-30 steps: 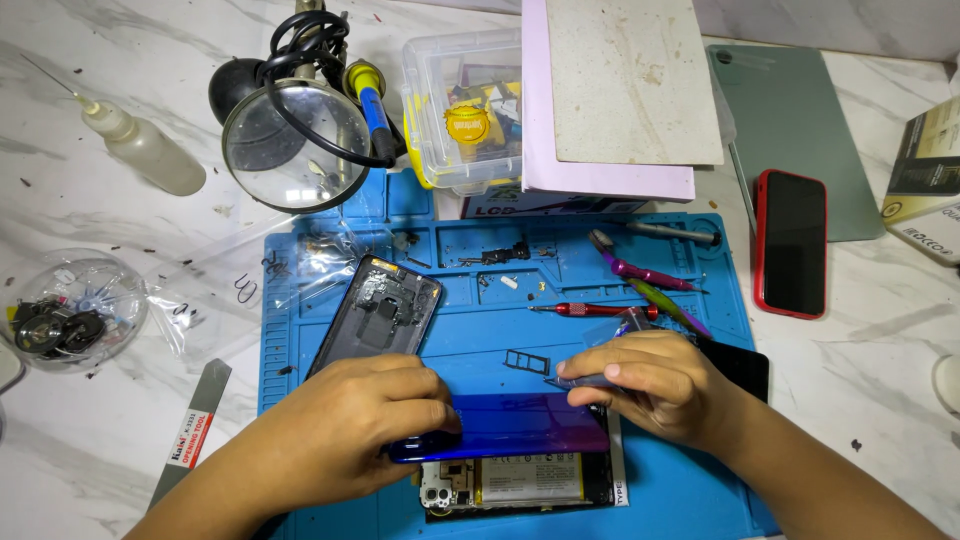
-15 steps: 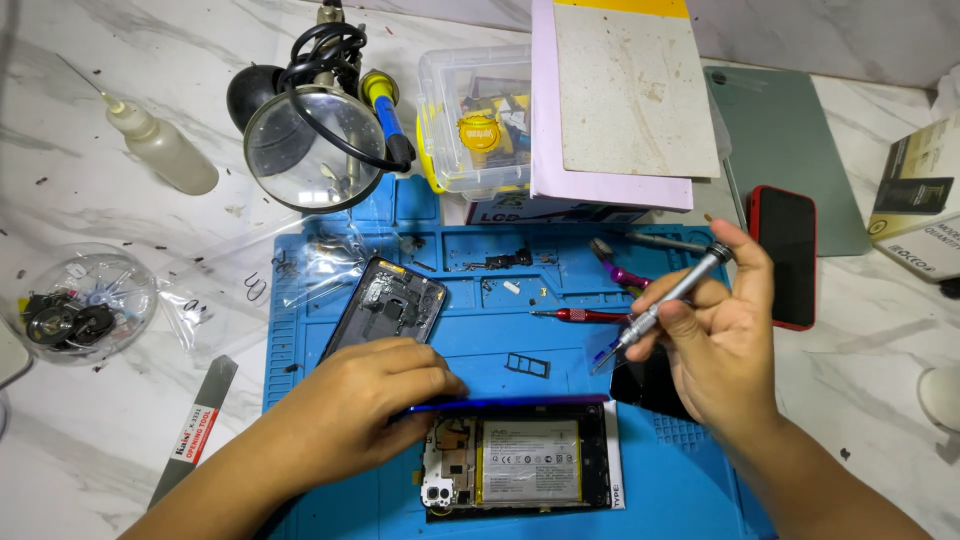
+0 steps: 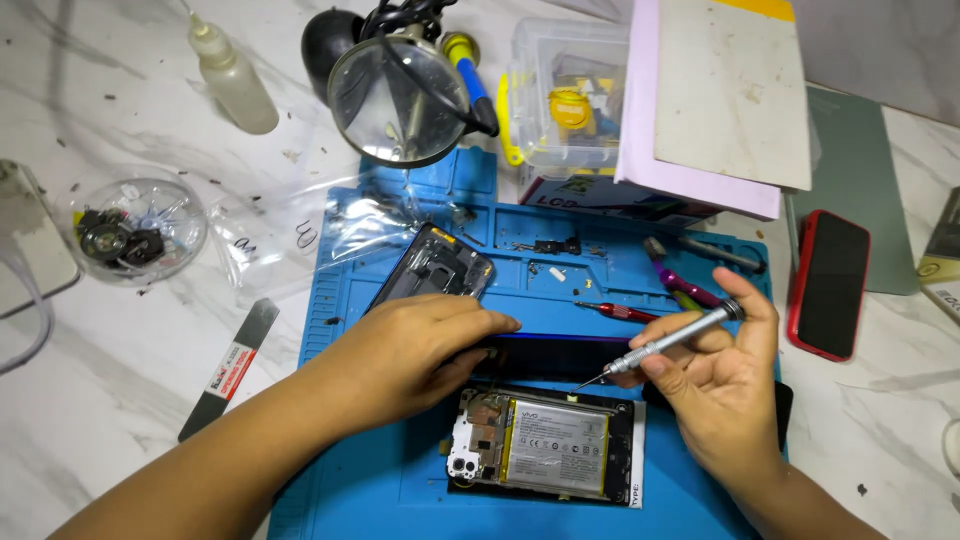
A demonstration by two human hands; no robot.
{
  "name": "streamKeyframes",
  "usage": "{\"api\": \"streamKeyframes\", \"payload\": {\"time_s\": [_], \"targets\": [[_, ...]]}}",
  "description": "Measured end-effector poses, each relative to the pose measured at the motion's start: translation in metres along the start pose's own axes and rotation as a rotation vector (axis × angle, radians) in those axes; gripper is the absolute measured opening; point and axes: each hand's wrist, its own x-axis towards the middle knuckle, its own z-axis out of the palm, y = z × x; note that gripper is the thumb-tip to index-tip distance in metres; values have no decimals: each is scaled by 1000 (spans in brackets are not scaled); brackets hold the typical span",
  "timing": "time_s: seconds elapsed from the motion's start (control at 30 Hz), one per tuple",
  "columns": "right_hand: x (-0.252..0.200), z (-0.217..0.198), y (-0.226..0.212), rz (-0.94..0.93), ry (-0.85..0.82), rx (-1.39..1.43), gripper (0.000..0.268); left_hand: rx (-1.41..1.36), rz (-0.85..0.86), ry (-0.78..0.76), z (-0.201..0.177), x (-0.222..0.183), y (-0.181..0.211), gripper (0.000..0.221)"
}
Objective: Disassembling and reassembling a mobile phone on a repair mat using various tools.
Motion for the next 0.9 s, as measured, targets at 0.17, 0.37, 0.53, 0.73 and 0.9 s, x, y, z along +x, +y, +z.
{"api": "streamKeyframes", "payload": {"time_s": [0.17,0.37,0.53,0.73,0.9], "targets": [[-17,13,15,-167,-113,-172,64,-4,-14,18,-1,-1,0,31],[-22,21,27,-292,-133,-302,63,-20,-12,17,0,-2,0,34],[-24,23,32,-319,-153,-268,62,-37,-7,18,-2,-1,1,36],[-23,26,33,-342,-189,-254,63,-49,6,25,-2,-1,2,35],[-24,26,37,-308,-181,-244,63,-39,-2,18,-3,-1,2,33]]}}
